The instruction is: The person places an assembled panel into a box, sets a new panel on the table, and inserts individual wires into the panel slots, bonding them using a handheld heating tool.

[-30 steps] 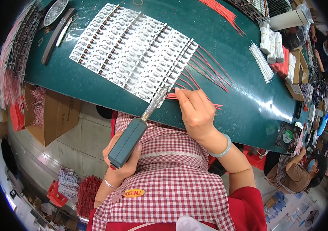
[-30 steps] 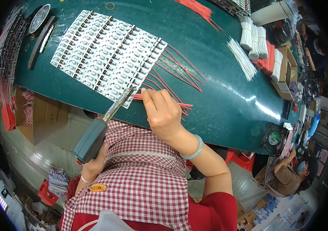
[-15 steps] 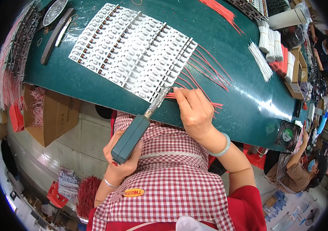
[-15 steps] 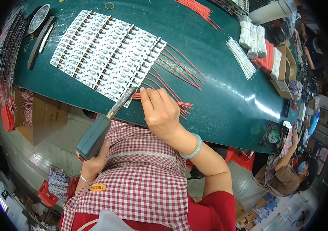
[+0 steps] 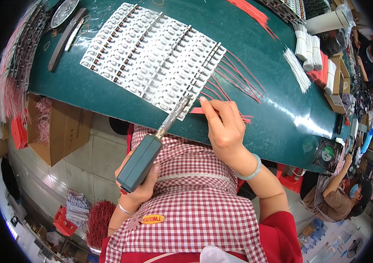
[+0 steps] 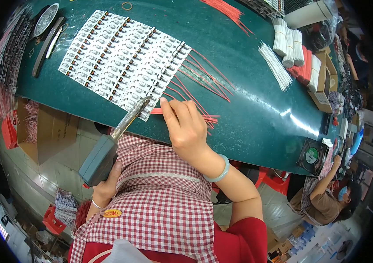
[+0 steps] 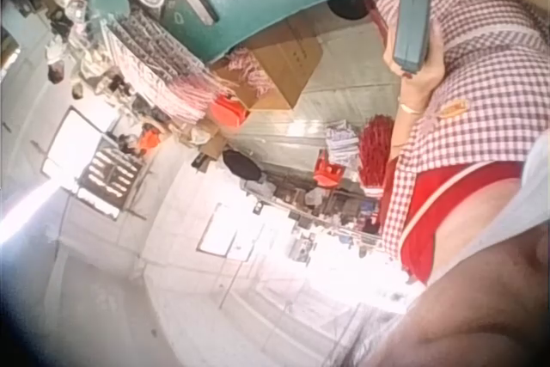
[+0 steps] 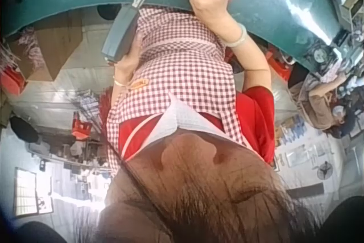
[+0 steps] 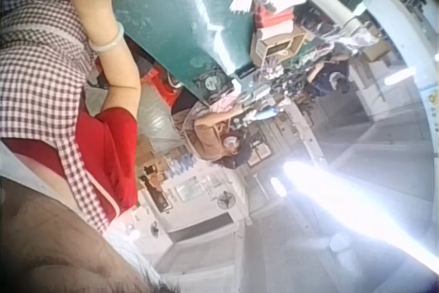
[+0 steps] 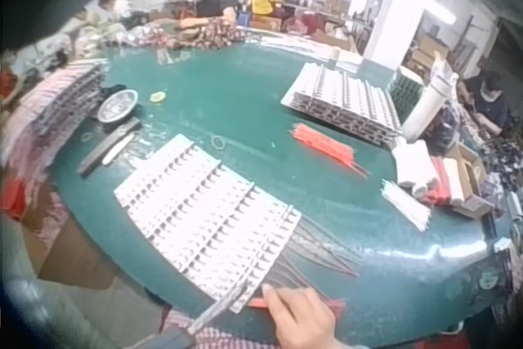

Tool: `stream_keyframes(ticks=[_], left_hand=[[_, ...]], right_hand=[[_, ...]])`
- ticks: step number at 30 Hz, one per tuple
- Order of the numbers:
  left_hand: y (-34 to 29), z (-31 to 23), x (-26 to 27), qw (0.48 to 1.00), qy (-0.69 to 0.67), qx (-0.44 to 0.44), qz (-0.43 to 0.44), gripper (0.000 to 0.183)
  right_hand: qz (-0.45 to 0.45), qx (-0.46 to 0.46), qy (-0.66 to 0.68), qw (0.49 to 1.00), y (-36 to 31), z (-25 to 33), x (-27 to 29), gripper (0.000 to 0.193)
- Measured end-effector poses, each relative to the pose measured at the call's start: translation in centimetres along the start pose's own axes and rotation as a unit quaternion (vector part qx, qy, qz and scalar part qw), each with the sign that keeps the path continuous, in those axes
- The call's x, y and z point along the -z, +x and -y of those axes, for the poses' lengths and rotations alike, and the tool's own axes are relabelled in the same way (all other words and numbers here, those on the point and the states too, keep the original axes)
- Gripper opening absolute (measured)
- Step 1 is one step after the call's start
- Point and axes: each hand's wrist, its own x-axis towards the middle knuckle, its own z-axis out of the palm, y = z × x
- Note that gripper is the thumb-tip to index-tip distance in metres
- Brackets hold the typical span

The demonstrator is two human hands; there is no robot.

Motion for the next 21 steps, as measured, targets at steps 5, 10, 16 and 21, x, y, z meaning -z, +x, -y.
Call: stream_keyframes(ticks=[5,10,16,21], left_hand=[[0.00,0.23,0.02,1.000,-0.010,-0.009,-0.002,0.029],[-0.27,0.35,-0.10,1.000,-0.003,-0.013,-0.005,0.027],[0.10,-0.09,-0.18,0.999,0.020,-0.028,0.009,0.026],[0.04,-0.21,-0.17,0.999,0.028,-0.019,0.015,0.026]], right_hand=[[0.031,-0.050,-0.008,0.998,-0.70,0.54,-0.27,0.044],[0.032,-0.043,-0.004,0.999,-0.85,0.83,-0.18,0.041],[0.007,-0.038,0.014,0.999,-0.84,0.77,-0.31,0.037],[-0.004,-0.029,0.024,0.999,-0.86,0.78,-0.35,0.036]])
